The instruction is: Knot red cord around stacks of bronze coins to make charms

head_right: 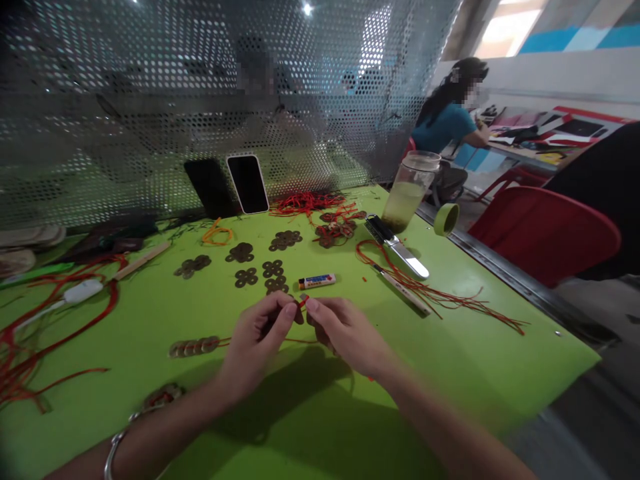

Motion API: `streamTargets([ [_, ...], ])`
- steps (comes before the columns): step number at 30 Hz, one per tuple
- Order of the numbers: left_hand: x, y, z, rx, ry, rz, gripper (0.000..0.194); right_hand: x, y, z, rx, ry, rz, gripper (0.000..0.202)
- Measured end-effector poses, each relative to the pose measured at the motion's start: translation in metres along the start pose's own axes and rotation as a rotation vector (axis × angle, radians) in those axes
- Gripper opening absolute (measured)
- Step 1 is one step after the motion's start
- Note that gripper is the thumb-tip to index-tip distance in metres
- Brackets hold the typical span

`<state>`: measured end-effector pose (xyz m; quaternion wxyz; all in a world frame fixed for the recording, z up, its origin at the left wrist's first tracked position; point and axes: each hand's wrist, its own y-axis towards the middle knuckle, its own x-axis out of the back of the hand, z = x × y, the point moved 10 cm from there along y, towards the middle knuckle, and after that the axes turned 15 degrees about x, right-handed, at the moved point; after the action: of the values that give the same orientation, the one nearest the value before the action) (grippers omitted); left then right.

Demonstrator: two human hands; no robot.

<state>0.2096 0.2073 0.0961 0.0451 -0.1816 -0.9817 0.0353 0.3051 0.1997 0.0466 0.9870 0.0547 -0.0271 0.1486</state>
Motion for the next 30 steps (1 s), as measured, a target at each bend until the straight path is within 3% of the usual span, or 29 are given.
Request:
streamTargets([
  [10, 0.001, -0.001, 0.002, -0.007, 0.038, -0.001, 0.022, -0.003, 0.001, 0.012, 0.039, -0.137, 0.053, 0.055],
  [16, 0.009, 0.003, 0.002, 0.02, 0.055, -0.04, 0.016, -0.009, -0.001, 0.014, 0.042, -0.104, 0.129, 0.057],
  [24, -0.008, 0.014, 0.008, 0.206, 0.036, 0.356, 0.026, -0.029, -0.011, 0.011, -0.003, 0.117, 0.336, 0.057],
  [30, -0.009, 0.014, 0.012, 0.223, -0.011, 0.477, 0.03, -0.038, -0.018, 0.006, -0.054, 0.18, 0.424, 0.057],
])
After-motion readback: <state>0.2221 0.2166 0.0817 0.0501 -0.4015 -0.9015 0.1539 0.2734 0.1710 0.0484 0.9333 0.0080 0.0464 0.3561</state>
